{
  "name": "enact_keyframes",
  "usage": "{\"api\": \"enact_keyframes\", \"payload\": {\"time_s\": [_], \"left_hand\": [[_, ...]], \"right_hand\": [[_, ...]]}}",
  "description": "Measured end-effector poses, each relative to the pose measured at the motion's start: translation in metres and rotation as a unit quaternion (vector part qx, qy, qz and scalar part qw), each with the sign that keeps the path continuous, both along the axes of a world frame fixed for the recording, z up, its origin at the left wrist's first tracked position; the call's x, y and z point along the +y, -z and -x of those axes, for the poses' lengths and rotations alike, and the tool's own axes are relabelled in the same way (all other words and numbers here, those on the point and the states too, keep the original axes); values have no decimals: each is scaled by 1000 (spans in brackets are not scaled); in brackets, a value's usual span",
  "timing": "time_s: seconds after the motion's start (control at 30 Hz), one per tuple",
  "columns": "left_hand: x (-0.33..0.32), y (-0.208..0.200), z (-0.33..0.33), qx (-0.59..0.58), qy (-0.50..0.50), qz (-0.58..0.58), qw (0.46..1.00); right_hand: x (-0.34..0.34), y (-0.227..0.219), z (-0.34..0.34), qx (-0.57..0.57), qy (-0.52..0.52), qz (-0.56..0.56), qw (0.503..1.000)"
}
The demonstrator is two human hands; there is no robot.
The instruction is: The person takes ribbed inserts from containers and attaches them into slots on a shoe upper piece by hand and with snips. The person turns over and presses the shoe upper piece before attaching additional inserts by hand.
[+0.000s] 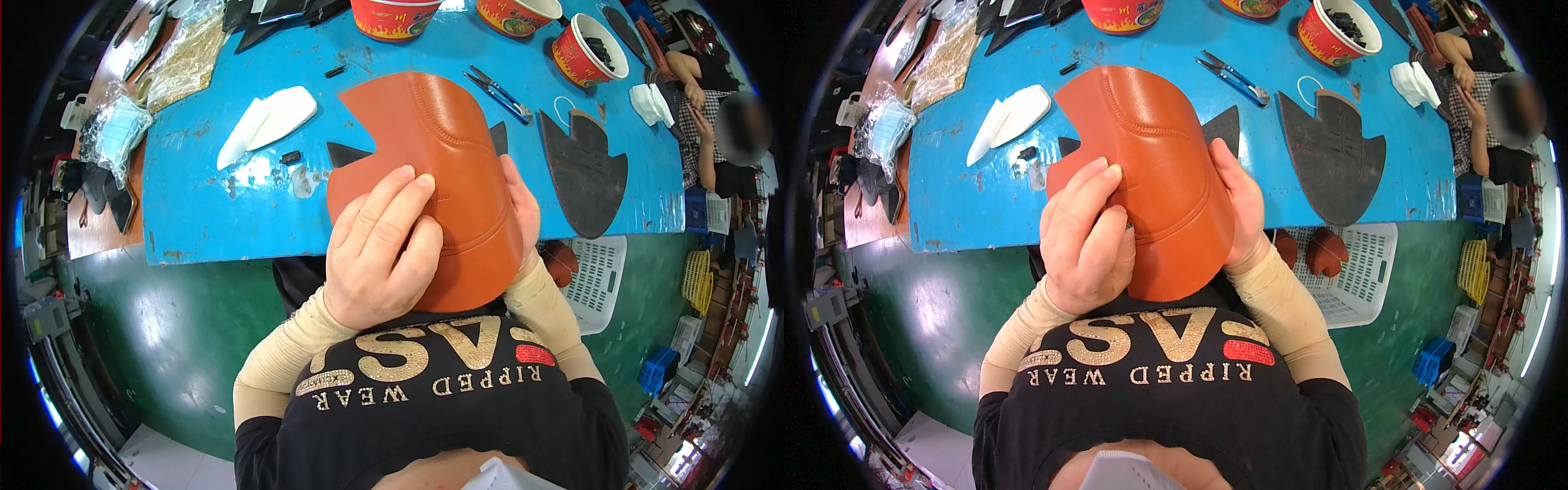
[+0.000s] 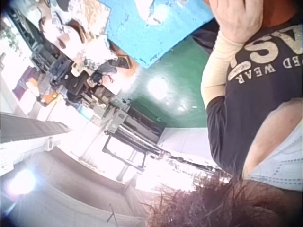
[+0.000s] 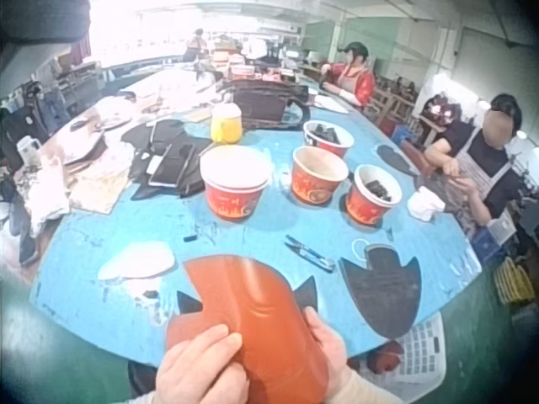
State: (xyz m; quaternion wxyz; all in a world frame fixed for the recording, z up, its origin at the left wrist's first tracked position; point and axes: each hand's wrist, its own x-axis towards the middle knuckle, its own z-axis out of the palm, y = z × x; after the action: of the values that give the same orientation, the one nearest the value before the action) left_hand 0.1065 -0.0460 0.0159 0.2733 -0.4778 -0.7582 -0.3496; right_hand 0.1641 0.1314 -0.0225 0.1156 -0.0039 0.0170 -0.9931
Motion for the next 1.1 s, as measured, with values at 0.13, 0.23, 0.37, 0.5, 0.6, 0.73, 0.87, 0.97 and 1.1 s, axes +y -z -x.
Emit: {"api": "enact_keyframes", "payload": {"time_s": [0.13,0.23,0.37,0.5,0.6,0.73,0.87,0.97,1.1], "left_hand": [[1,5,1,-26,14,-33,999],[-2,3,2,-27,22,-10,999],[-2,6,2,-18,18,8,1000],[1,7,0,-9,-13,-2,1000],[1,6,-1,-2,-18,-5,1000],[0,3,-1,-32,-11,2,999],[-2,4,3,-28,-8,-22,999],[-4,-1,3,-31,-11,-5,999],[-2,2,5,-28,-15,-16,999]], "right_hand": [[3,-9,0,12,26,-55,998],[7,-9,-1,24,35,-84,996],[7,-12,-3,18,47,-143,988],[6,-12,-3,5,49,-132,990],[6,-8,-3,1,43,-106,993],[7,-1,0,-12,25,-66,997],[5,-2,2,3,14,-41,999],[3,-3,3,-13,20,-41,999],[1,-4,1,-11,19,-29,999]]}}
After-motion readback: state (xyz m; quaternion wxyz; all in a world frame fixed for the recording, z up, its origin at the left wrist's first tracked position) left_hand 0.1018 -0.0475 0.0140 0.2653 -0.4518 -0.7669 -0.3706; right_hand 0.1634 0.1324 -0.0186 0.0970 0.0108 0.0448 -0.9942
